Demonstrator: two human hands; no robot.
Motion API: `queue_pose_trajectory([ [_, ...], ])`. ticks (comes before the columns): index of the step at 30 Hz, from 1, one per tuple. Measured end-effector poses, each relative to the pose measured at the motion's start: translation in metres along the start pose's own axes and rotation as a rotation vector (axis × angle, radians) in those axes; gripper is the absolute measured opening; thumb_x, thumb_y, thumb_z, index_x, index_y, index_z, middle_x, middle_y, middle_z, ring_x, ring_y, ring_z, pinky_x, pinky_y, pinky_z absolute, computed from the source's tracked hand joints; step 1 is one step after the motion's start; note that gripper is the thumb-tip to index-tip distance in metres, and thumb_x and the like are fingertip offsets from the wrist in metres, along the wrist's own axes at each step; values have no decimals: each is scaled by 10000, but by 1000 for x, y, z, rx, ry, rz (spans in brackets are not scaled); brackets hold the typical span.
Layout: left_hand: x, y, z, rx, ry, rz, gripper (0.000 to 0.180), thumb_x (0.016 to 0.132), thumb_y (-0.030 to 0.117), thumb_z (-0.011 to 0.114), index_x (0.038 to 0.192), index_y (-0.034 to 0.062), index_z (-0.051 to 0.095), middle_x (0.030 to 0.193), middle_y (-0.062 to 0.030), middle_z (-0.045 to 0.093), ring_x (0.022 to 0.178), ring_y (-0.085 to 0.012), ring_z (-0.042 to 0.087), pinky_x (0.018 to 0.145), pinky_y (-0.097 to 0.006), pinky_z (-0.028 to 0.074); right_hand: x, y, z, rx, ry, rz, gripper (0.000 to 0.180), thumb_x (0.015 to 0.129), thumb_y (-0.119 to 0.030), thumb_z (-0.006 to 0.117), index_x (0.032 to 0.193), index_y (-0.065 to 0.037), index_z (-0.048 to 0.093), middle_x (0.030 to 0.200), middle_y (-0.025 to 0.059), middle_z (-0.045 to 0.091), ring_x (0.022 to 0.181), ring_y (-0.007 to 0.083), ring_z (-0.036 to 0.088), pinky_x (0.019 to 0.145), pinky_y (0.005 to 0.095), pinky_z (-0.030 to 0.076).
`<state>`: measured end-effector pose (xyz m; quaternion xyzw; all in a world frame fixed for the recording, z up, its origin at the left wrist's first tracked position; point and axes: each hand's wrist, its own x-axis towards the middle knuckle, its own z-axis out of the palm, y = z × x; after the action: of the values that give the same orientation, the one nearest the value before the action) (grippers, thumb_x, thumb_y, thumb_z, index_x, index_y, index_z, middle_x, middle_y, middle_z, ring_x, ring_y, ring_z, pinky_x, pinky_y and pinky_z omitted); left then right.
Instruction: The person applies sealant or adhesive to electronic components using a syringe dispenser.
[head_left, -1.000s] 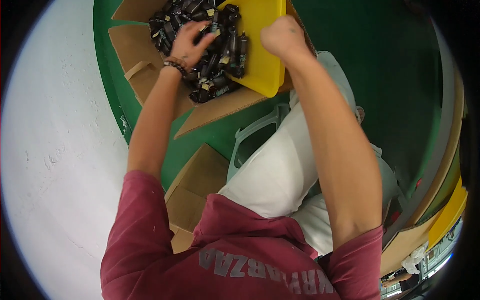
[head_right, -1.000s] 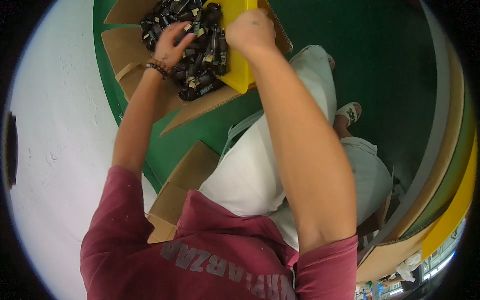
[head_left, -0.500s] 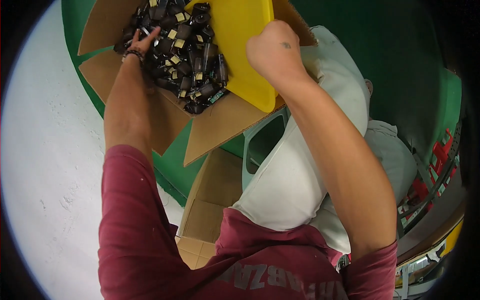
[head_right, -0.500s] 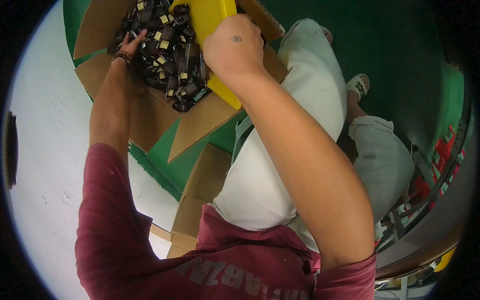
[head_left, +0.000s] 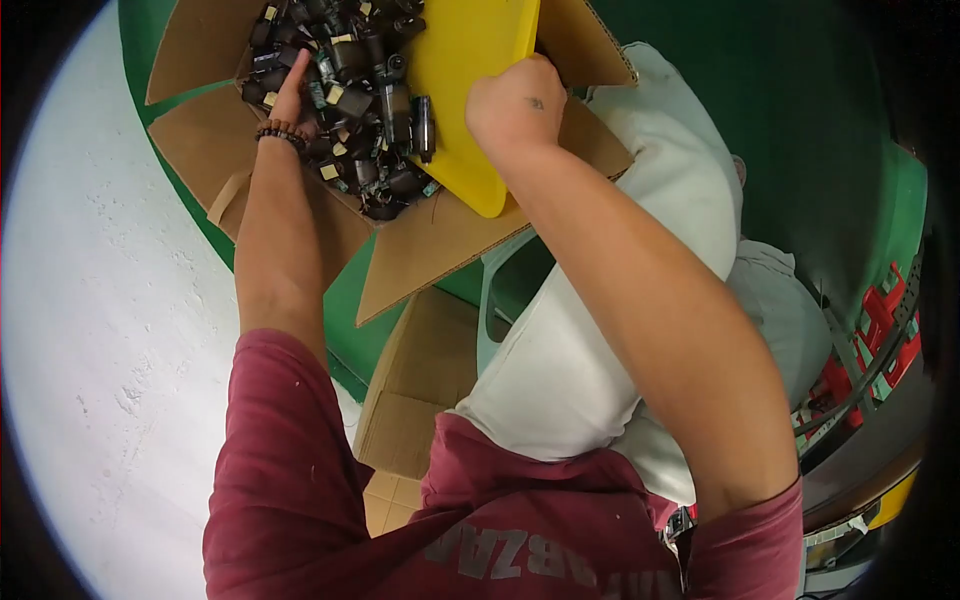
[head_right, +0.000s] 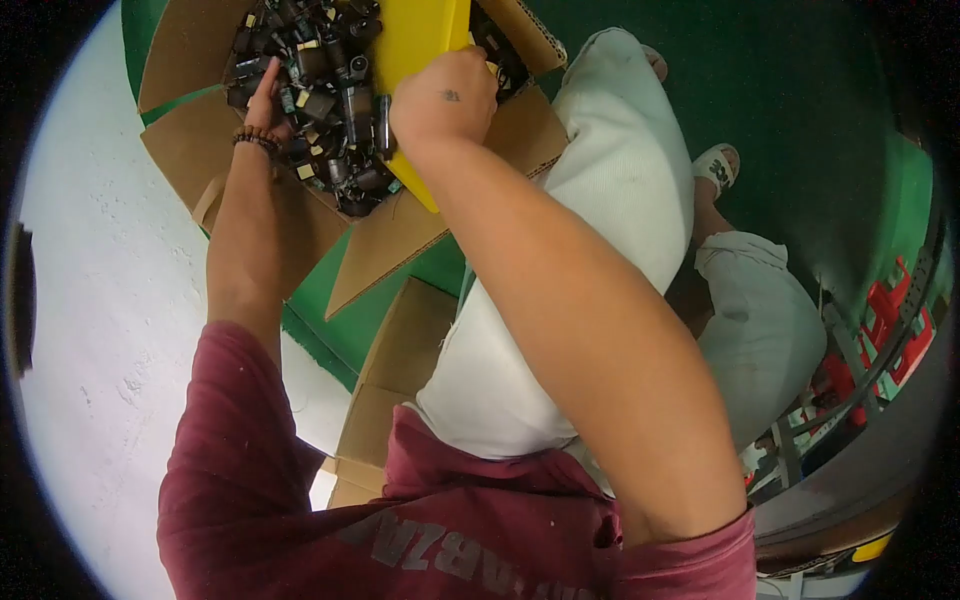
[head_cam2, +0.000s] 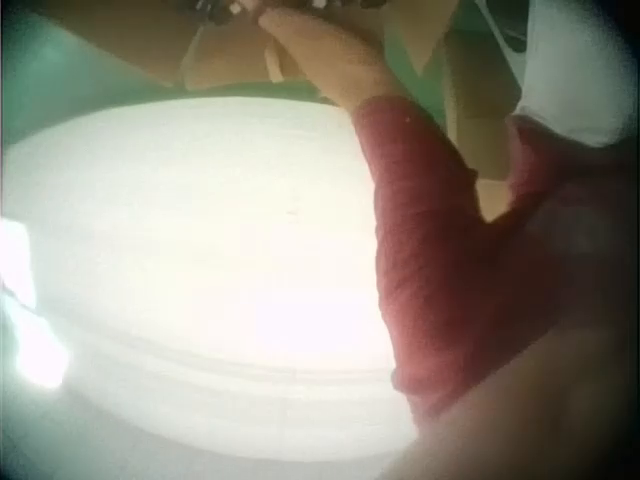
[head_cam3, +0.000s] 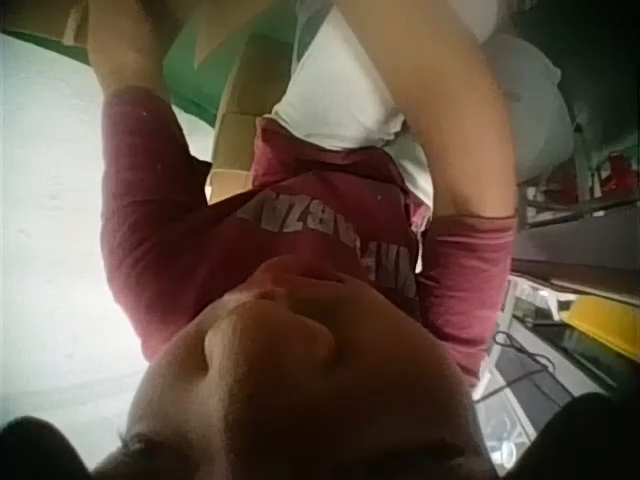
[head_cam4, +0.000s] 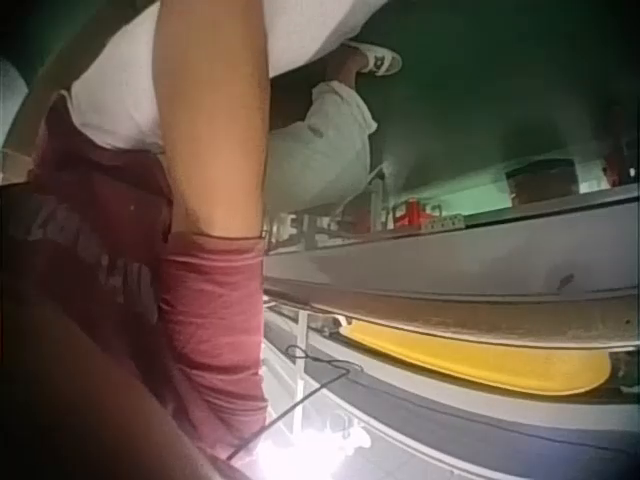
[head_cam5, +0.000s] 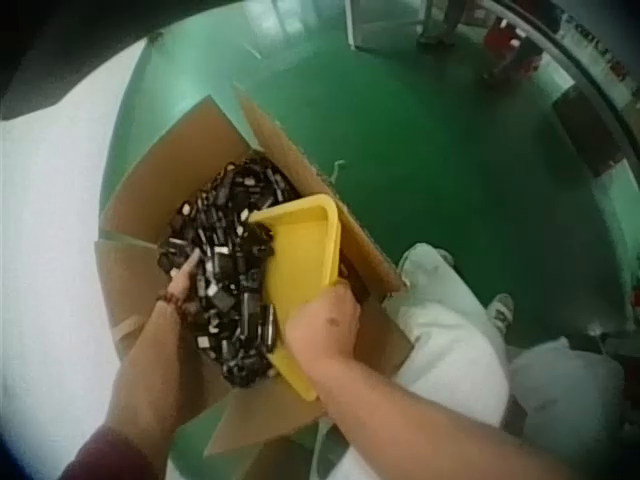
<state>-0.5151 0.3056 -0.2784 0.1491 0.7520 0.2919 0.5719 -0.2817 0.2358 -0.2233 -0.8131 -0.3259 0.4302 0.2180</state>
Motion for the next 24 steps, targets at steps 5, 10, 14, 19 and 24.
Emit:
queue_pose_trajectory([
  [5,17,-25,-15,252,-63,228,656,785,498,623,1271,75,497,1277,-56,500,1170,-220,438,985,-349,314,23,9,11,135,-144,187,286,760,-99,583,1000,56,603,1042,242,609,971,349,607,864,379,485],
  [10,-15,-41,26,200,-150,221,609,820,460,613,1297,105,482,1315,-54,469,1238,-166,367,1020,-285,250,61,29,10,132,-156,284,310,754,-100,567,1029,38,609,1086,234,600,1022,340,588,901,360,460],
  [14,-36,-38,44,355,-434,479,562,839,460,589,1234,65,531,1256,-86,527,1203,-191,429,990,-292,308,72,39,7,102,-260,286,352,744,-108,557,1059,43,599,1118,225,590,1057,324,573,909,340,448],
  [19,56,22,-37,961,244,902,658,762,571,602,1099,6,609,1073,-205,608,1018,-333,565,891,-360,431,77,39,2,56,-344,256,396,740,-131,568,1097,41,582,1157,225,569,1090,310,557,917,329,441],
  [24,153,54,-89,1006,366,816,907,638,682,640,1254,30,505,1265,-225,490,1182,-336,463,983,-398,363,65,20,0,-6,-379,250,415,738,-169,583,1102,32,584,1171,221,562,1088,315,558,919,340,442],
])
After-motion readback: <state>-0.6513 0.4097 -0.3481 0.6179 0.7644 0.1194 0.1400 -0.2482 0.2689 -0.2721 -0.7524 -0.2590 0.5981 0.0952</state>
